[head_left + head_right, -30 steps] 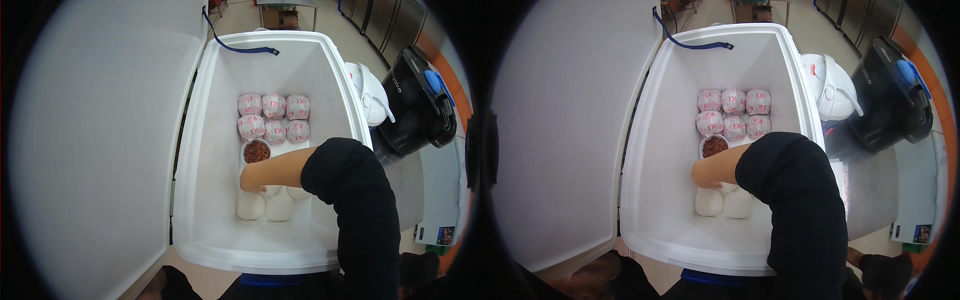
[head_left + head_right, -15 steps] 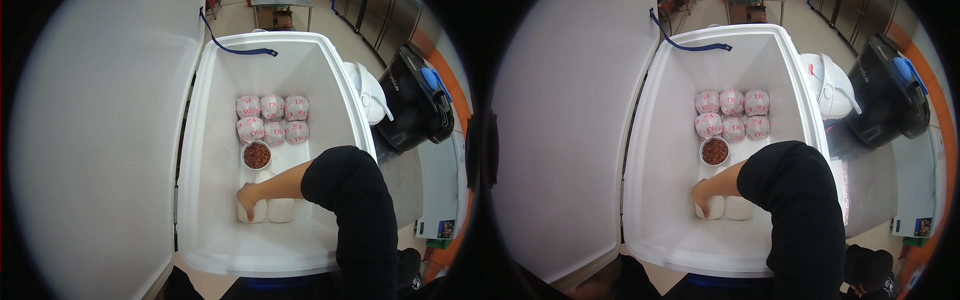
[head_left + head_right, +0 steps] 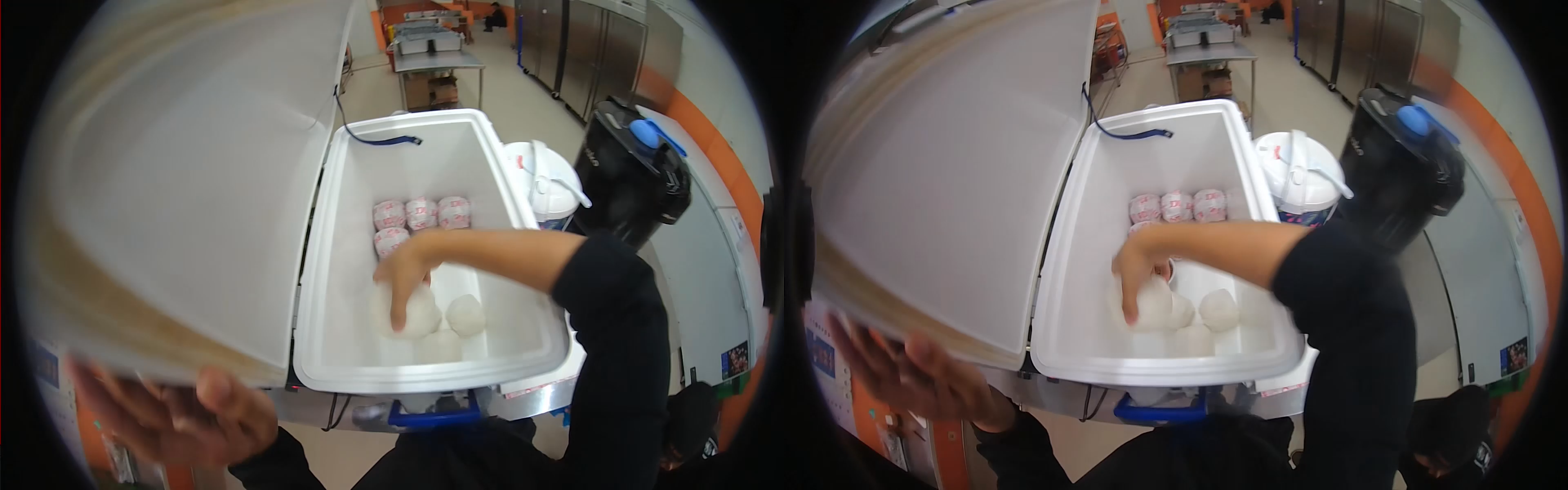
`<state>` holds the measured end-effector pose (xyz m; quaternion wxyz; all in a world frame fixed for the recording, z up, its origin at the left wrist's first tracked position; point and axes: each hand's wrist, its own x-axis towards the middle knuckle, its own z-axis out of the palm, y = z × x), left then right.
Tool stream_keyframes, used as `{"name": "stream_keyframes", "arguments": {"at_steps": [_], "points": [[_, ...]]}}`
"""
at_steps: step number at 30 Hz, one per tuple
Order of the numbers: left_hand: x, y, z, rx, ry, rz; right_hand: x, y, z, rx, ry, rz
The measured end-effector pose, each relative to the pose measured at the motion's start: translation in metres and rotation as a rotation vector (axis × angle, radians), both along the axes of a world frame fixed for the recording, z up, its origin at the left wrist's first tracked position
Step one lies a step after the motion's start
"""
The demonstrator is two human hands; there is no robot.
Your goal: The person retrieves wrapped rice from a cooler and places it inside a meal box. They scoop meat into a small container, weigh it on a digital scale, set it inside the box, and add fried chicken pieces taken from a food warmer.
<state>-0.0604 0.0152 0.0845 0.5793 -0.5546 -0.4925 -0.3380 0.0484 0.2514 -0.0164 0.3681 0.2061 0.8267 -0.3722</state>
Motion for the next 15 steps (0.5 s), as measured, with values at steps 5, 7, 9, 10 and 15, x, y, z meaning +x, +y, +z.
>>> {"name": "stream_keyframes", "arguments": {"at_steps": [5, 7, 9, 10, 15], "points": [[0.030, 0.005, 0.012, -0.244, 0.008, -0.363, 0.181, -0.037, 0.113, 0.211, 0.701, -0.558], [0.050, 0.026, 0.004, -0.216, 0.106, -0.606, 0.249, -0.070, 0.112, 0.140, 0.988, -0.864], [0.071, 0.028, -0.005, -0.298, 0.227, -0.587, 0.298, -0.101, 0.090, 0.012, 1.171, -1.051], [0.081, 0.027, -0.012, -0.350, 0.273, -0.577, 0.319, -0.115, 0.071, -0.059, 1.252, -1.131], [0.105, 0.027, -0.050, -0.523, 0.463, -0.568, 0.362, -0.176, -0.016, -0.342, 1.382, -1.395]]}}
